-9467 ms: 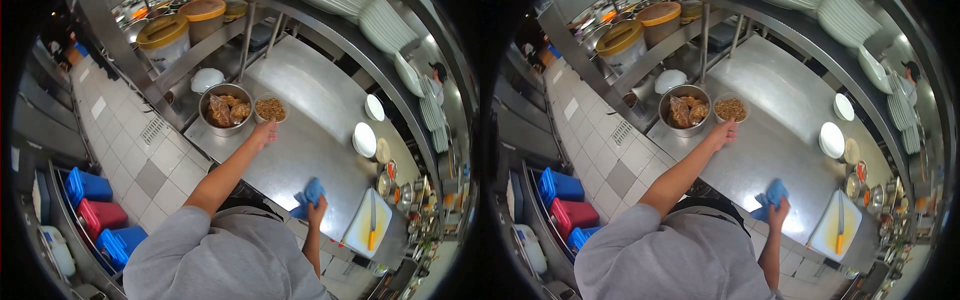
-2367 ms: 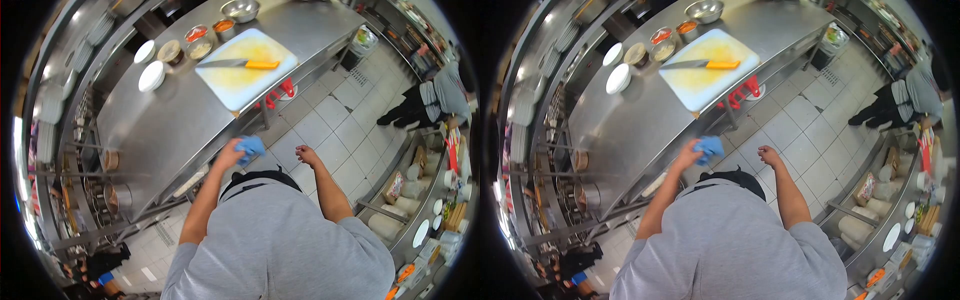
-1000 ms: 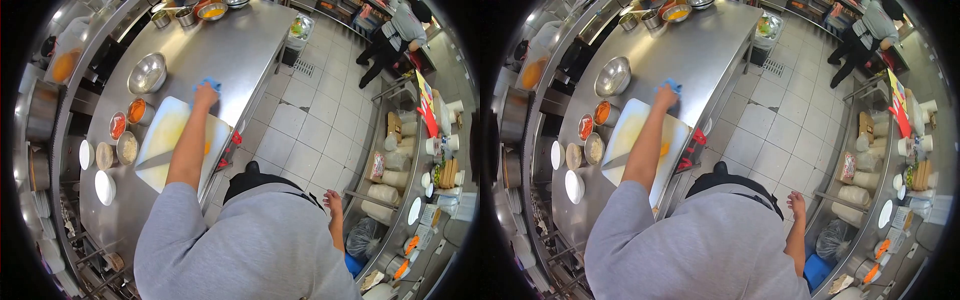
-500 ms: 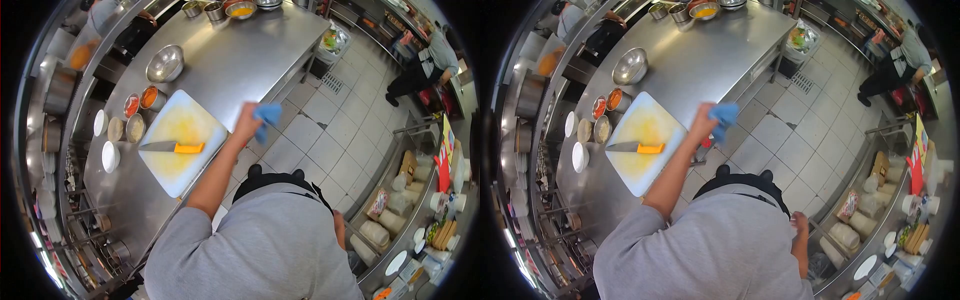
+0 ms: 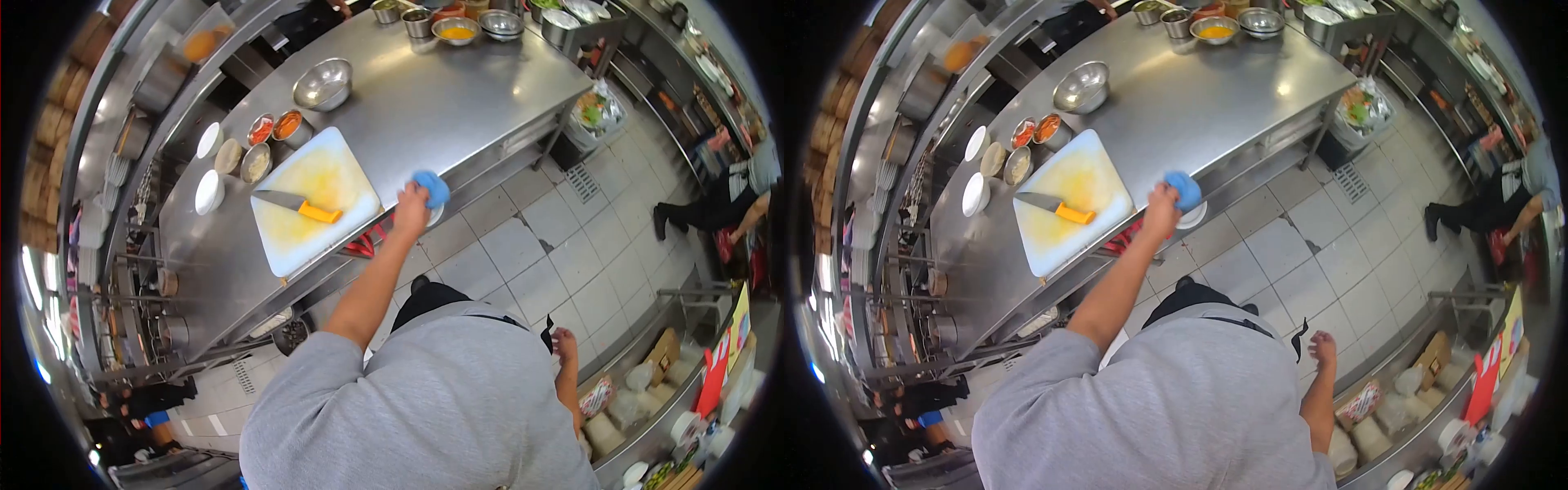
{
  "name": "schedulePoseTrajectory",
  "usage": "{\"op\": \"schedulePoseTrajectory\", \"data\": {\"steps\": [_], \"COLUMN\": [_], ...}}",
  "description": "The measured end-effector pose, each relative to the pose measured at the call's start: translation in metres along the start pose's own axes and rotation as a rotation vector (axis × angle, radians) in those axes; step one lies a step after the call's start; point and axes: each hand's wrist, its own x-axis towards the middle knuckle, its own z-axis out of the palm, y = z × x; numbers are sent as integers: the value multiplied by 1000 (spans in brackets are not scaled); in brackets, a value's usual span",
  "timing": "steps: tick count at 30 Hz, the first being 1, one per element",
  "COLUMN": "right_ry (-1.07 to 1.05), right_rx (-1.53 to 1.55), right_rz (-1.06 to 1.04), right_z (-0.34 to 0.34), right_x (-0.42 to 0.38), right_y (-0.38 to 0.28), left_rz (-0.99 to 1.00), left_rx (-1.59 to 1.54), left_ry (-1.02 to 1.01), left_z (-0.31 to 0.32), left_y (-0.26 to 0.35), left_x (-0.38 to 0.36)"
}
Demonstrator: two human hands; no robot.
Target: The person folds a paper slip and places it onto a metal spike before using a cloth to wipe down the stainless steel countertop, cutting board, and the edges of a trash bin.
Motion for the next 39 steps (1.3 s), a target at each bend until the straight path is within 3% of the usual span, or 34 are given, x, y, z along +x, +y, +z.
{"op": "schedulePoseTrajectory", "data": {"steps": [4,7,9,10,12,14,16,18,21,23,25,27,30,32,33,35,37,39], "right_ry": [-88,-180,-222,-172,-103,-65,-4,11,43,74,-27,-25,63,-94,4,2,-7,-3], "right_rx": [-193,-188,-214,-209,-190,-163,-149,-94,-87,-108,33,-1,-136,-135,-183,-176,-172,-177], "right_rz": [-57,-3,14,16,22,-20,-30,-72,-71,-92,-85,-64,-64,-145,-54,-36,2,46], "right_z": [28,27,25,23,21,14,16,11,24,33,38,53,72,65,70,64,53,44], "right_x": [5,37,40,35,39,54,49,59,53,65,94,82,74,115,88,107,127,141], "right_y": [-20,-26,-44,-64,-95,-115,-136,-154,-183,-185,-168,-187,-228,-212,-251,-272,-292,-323], "left_rz": [-50,-252,-273,-438,-248,-424,-545,-905,-873,-554,-258,-228,-9,67,92,113,298,242], "left_rx": [-313,-395,-401,-529,-293,-417,-465,344,252,72,-19,-271,-308,-489,-361,-242,-143,-134], "left_ry": [-19,87,365,413,633,657,413,332,418,344,170,107,48,-110,-139,-185,75,86], "left_z": [13,-58,-105,-119,-164,-168,-163,-122,-89,-74,-44,-15,31,45,47,63,84,87], "left_y": [20,18,-26,-69,-119,-191,-237,-206,-200,-197,-189,-121,-35,25,57,93,109,98], "left_x": [-57,-47,-22,-4,31,65,90,109,147,164,189,215,251,269,271,277,283,305]}}
